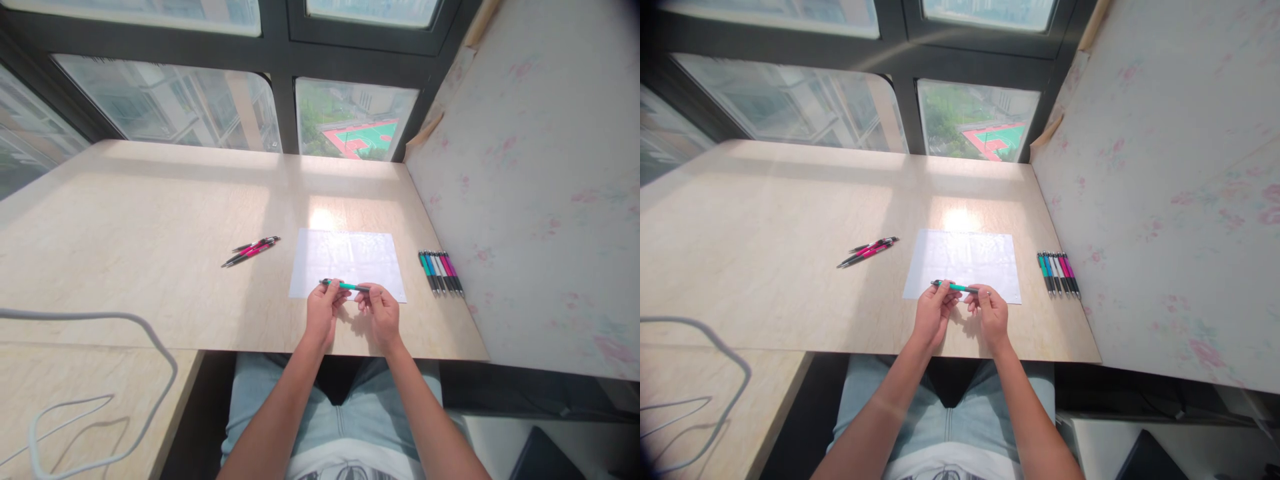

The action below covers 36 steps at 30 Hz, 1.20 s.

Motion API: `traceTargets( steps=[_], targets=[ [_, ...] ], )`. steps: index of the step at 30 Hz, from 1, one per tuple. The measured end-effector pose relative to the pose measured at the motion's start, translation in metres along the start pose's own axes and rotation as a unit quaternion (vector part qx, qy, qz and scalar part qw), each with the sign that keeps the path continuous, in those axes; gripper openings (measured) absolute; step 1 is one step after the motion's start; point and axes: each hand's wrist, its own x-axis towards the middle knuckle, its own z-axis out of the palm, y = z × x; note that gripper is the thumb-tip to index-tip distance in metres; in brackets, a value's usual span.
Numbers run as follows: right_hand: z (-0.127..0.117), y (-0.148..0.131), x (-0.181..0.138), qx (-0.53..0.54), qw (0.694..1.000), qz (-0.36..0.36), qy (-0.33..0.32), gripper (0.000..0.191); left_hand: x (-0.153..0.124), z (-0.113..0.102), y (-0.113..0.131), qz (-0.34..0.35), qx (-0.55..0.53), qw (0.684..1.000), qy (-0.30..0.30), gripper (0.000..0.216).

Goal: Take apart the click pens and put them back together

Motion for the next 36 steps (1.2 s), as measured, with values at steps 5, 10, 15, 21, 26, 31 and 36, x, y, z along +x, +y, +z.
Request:
traceTargets(
  steps=[5, 10, 15, 21, 26, 31, 36],
  targets=[
    [-0.001, -0.005, 0.004, -0.004, 1.0, 0.025, -0.002, 0.035, 0.0, -0.002, -0.001, 0.04, 0.001, 0.999, -0.01, 0.028],
    [-0.009, -0.004, 0.006, -0.073, 0.995, 0.023, 0.067, 0.039, -0.002, -0.007, -0.004, 0.081, 0.114, 0.99, -0.016, 0.029],
    [-0.017, -0.004, 0.002, -0.126, 0.99, 0.013, 0.064, 0.03, -0.001, -0.012, -0.009, 0.096, 0.144, 0.985, -0.01, 0.03],
    [-0.019, -0.003, 0.001, -0.126, 0.99, -0.049, 0.03, 0.027, 0.0, -0.011, -0.008, 0.092, 0.108, 0.99, -0.003, 0.032],
    [-0.018, -0.002, -0.002, -0.133, 0.99, 0.006, 0.04, 0.033, 0.0, -0.01, -0.007, 0.085, 0.098, 0.992, 0.005, 0.033],
    [-0.019, -0.004, -0.003, -0.154, 0.987, -0.001, 0.041, 0.029, 0.0, -0.012, -0.009, 0.092, 0.096, 0.991, 0.011, 0.033],
    [-0.019, -0.004, -0.002, -0.108, 0.993, 0.029, 0.048, 0.038, 0.0, -0.013, -0.01, 0.096, 0.087, 0.991, 0.026, 0.033]
  ],
)
